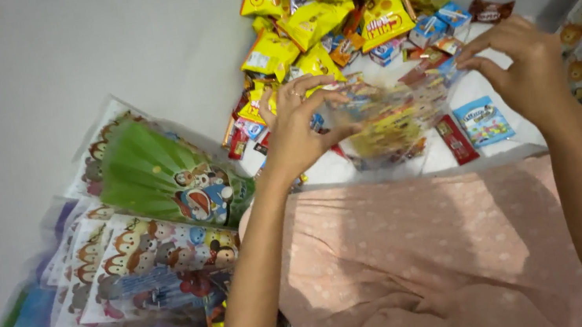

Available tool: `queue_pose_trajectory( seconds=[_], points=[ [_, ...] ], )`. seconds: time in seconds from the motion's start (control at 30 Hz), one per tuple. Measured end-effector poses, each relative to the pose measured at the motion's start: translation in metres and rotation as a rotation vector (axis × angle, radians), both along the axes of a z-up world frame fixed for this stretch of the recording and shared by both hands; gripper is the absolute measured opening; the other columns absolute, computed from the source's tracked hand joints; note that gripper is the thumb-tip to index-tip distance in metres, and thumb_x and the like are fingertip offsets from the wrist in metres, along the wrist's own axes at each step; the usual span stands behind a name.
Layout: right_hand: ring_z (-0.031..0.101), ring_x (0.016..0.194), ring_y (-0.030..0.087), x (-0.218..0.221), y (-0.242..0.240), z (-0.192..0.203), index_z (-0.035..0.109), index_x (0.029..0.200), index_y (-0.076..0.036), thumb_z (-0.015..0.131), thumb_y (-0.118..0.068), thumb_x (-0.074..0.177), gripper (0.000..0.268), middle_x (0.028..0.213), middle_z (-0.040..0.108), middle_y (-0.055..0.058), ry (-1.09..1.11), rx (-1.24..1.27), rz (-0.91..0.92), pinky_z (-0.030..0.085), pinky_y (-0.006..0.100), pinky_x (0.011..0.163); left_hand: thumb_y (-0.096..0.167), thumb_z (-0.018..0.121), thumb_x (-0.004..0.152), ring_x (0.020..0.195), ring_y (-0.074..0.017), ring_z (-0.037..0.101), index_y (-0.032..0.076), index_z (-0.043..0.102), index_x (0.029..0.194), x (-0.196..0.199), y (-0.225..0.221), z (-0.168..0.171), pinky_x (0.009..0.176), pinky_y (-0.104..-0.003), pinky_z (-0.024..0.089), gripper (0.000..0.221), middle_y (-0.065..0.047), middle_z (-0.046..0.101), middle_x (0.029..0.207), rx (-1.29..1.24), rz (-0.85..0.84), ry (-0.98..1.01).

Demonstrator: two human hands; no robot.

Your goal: Filling plastic gift bags with a variety of snack packets and small items while sitting on the floor.

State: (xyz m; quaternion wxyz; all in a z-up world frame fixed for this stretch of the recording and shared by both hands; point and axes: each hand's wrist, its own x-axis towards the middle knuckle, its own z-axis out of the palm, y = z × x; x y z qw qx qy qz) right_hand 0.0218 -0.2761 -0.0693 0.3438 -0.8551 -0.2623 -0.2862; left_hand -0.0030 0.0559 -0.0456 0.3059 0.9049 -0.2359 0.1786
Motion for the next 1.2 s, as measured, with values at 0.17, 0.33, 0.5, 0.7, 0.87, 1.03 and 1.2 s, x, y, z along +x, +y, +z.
queue_pose_trajectory(
  seconds=[0.17,0.33,0.5,0.7,0.87,1.03,1.2],
  points=[
    [0.055,0.092,0.031,0.0,0.004,-0.001,0.076,0.106,0.008,0.086,0.011,0.097,0.014,0.1,0.069,0.017,-0.027,-0.009,0.009,0.047,0.041,0.088,0.017,0.082,0.079,0.086,-0.0161,0.068,0.018,0.077,0.086,-0.007,0.005,0.013,0.108,-0.044,0.034,0.009,0.007,0.076,0.087,-0.026,0.034,-0.117],
    [0.053,0.111,0.035,-0.004,0.032,0.02,0.066,0.139,0.002,0.089,-0.013,0.087,0.058,0.114,0.065,0.014,-0.01,-0.196,-0.062,0.035,0.047,0.105,0.005,0.078,0.083,0.078,-0.0197,0.071,0.006,0.075,0.094,-0.004,-0.003,0.012,0.074,-0.032,0.055,0.012,-0.003,0.076,0.09,-0.247,0.032,-0.084],
    [0.064,0.11,0.033,0.018,0.074,-0.01,0.071,0.127,-0.01,0.091,-0.029,0.074,0.059,0.105,0.074,0.012,-0.202,-0.309,-0.001,0.021,0.062,0.115,0.016,0.082,0.086,0.085,-0.0168,0.076,0.025,0.068,0.114,0.013,-0.001,-0.015,0.087,-0.032,0.056,0.032,0.005,0.079,0.086,-0.355,-0.015,-0.029],
    [0.056,0.095,0.024,0.005,0.06,0.029,0.074,0.083,-0.012,0.079,-0.005,0.086,0.009,0.082,0.071,0.0,-0.162,-0.202,-0.107,0.022,0.058,0.117,0.006,0.066,0.096,0.111,-0.0225,0.066,0.006,0.041,0.143,0.01,0.013,-0.057,0.102,-0.034,0.051,0.053,-0.014,0.065,0.121,-0.744,-0.066,0.155],
    [0.06,0.118,0.031,-0.027,-0.025,0.065,0.079,0.103,-0.017,0.083,-0.008,0.094,0.013,0.1,0.071,0.002,-0.219,-0.264,-0.372,0.014,0.065,0.119,0.023,0.062,0.099,0.108,-0.0184,0.057,0.006,0.039,0.145,0.021,0.055,-0.221,0.096,-0.029,0.046,0.054,-0.011,0.055,0.12,-0.915,0.038,0.432],
    [0.064,0.099,0.03,-0.104,-0.094,0.124,0.081,0.109,0.0,0.084,0.022,0.091,0.029,0.109,0.075,0.012,-0.329,-0.247,-0.453,0.027,0.044,0.11,0.037,0.048,0.103,0.066,-0.0266,0.06,0.004,0.043,0.108,-0.008,0.058,-0.301,0.062,-0.041,0.049,0.034,-0.014,0.063,0.082,-0.344,0.268,0.706],
    [0.064,0.084,0.032,-0.167,-0.178,0.126,0.074,0.147,0.03,0.076,0.034,0.131,0.016,0.117,0.072,0.033,-0.163,-0.096,-0.622,0.051,0.039,0.069,0.021,0.074,0.085,0.087,-0.0263,0.076,0.017,0.052,0.14,-0.005,0.063,-0.313,0.074,-0.037,0.058,0.059,-0.007,0.079,0.102,-0.113,0.152,0.609]
  ],
)
